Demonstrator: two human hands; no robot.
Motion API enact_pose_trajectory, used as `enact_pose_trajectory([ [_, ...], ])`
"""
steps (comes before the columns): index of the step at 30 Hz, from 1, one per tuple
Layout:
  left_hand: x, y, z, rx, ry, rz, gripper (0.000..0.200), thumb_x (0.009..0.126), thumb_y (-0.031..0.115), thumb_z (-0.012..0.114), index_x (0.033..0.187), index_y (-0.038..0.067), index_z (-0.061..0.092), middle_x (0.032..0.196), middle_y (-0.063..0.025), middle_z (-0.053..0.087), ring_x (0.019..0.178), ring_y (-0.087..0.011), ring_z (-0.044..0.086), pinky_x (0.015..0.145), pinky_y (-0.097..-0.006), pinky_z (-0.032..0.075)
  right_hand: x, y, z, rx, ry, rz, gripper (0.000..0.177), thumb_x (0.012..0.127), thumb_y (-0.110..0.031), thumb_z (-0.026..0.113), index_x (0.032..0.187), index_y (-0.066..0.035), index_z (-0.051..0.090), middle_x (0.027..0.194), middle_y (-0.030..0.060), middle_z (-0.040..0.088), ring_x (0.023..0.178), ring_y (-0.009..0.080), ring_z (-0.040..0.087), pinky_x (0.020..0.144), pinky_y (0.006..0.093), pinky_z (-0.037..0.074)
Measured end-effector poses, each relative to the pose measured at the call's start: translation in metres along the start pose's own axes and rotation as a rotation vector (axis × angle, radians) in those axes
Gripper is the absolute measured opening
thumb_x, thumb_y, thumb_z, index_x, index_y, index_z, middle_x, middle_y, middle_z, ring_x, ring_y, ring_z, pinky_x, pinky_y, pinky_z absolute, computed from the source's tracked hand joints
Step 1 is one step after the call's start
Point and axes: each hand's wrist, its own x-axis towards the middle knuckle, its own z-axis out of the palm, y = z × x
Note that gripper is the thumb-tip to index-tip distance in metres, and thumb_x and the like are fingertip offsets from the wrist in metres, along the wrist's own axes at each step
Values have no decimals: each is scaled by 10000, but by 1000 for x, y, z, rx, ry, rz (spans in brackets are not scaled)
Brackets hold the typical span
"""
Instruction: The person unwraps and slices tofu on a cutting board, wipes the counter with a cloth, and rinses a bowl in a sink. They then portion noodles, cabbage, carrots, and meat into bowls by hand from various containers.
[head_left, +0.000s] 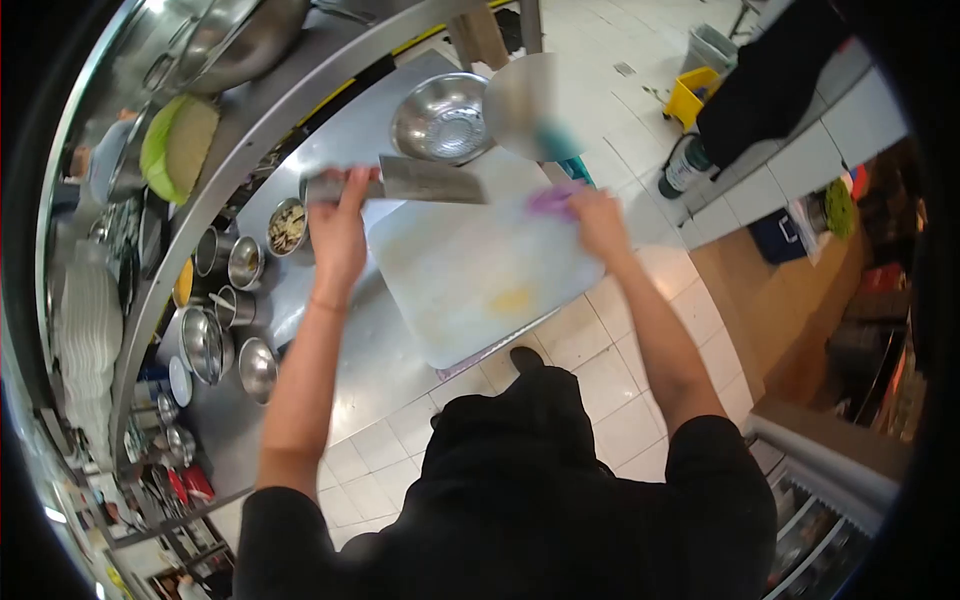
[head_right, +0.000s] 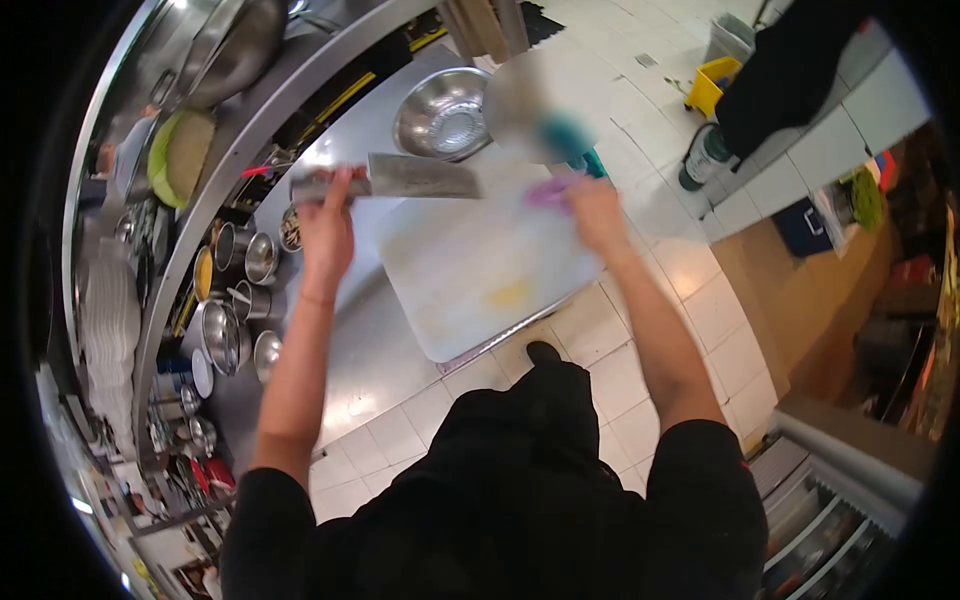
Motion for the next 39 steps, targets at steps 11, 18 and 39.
enact_pose_trajectory([
  [11,-277,-84,-63,465,322,-690,337,815,173,774,1049,-41,659,956,-116,675,842,-196,630,735,-295,499,-10,-166,29,521,6,-332,153,801,-48,579,941,-58,639,957,146,615,965,365,564,928,481,395],
  [18,-275,-74,-65,1059,-164,-275,388,888,250,652,1138,-32,557,1020,-225,637,946,-376,629,797,-427,508,42,-69,80,-113,-197,-357,99,796,-48,538,846,-30,621,898,188,622,873,382,576,803,491,442],
  [39,-292,-89,-112,285,-196,-882,420,1005,426,472,818,51,494,530,-5,475,427,-91,467,408,-254,386,-28,-173,137,72,-279,-653,147,786,-51,551,912,-73,622,925,135,604,909,325,570,800,433,445],
])
